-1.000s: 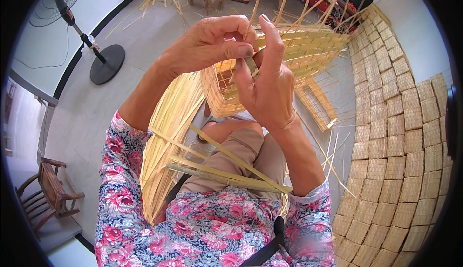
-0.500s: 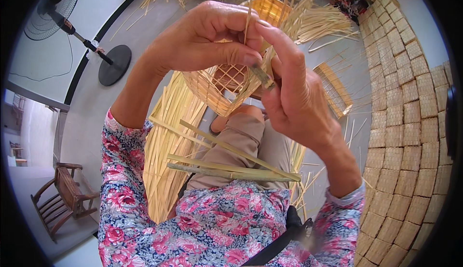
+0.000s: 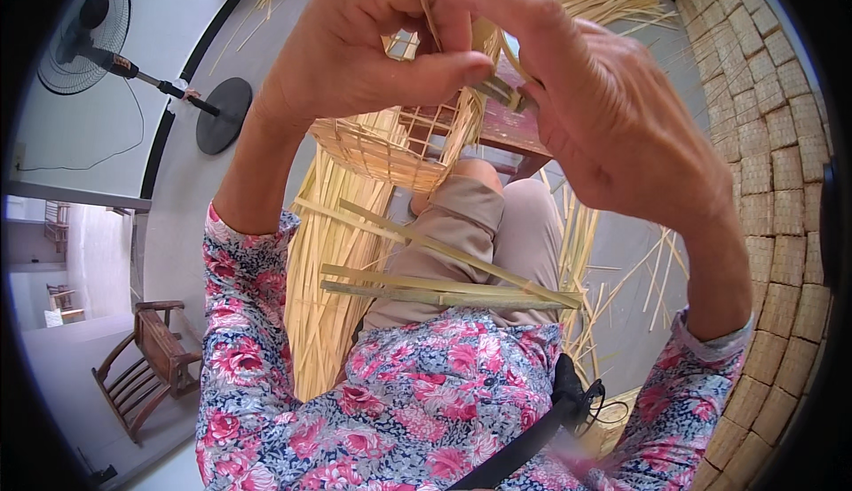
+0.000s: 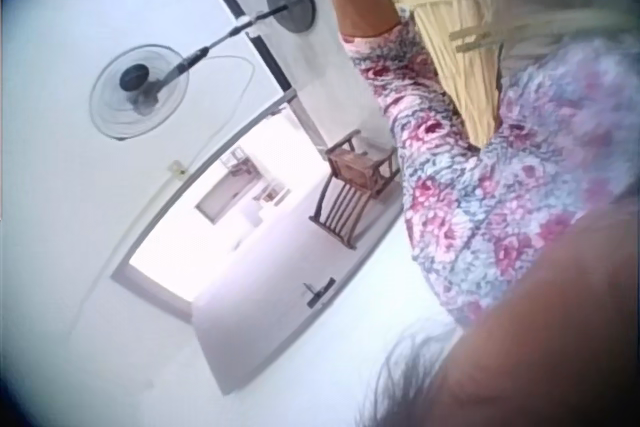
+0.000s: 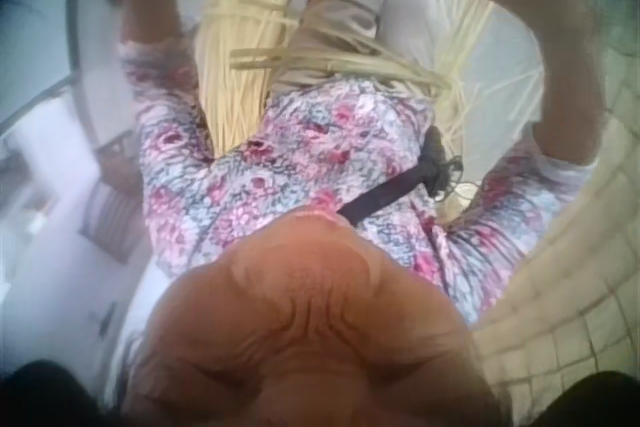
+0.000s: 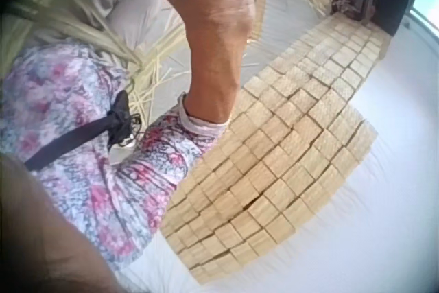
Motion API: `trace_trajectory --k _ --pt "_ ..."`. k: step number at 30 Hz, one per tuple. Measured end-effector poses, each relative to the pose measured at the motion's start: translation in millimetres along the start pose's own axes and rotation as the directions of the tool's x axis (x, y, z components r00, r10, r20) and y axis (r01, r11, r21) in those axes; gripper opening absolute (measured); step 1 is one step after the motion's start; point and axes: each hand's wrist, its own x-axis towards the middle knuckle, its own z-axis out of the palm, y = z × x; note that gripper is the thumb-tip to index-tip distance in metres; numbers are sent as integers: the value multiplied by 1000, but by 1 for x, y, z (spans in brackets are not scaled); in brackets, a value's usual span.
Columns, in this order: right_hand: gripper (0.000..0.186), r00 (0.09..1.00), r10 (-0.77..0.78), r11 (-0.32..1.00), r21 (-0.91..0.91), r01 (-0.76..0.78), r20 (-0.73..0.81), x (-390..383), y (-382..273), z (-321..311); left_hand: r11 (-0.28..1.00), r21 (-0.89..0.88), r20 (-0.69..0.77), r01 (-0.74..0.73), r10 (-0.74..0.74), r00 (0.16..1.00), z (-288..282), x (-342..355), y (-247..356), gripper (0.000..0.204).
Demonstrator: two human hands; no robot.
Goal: The person weaves a basket by hand, interlacing long, thin strips of dried plant material through a vertical frame. They repeatedly pull strips through the structure and adjust the weave to maintain tension and alignment.
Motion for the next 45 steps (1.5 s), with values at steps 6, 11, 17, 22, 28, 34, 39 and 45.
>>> trace_trajectory --k 6,11,17,22,28,34,39,45 --pt "74 985 -87 993 95 73 149 9 9 -27 999 -12 -94 53 -54 994 4 0 -15 25" --pt "73 981 9 1000 -11 -7 196 18 -9 -33 1000 -28 -88 14 -17 996 6 1 -10 25" --pt "73 987 -53 994 -102 37 -153 9 8 -2 995 94 -89 -42 50 995 7 19 0 36" --pt "70 979 2 991 -128 -29 -202 16 -2 2 987 144 -268 -71 108 957 14 19 -2 44" --pt "70 964 17 999 -33 -26 -264 23 4 3 992 96 -386 81 -38 922 23 24 14 49" --pt "67 958 249 960 165 -225 -143 38 -9 -14 848 485 -420 214 11 907 28 30 26 53" --pt "59 920 284 933 302 -199 -271 35 -8 3 858 431 -456 279 -60 888 30 39 40 57" --pt "68 814 162 941 337 43 -558 32 12 47 969 111 -492 221 -139 859 26 33 34 30"
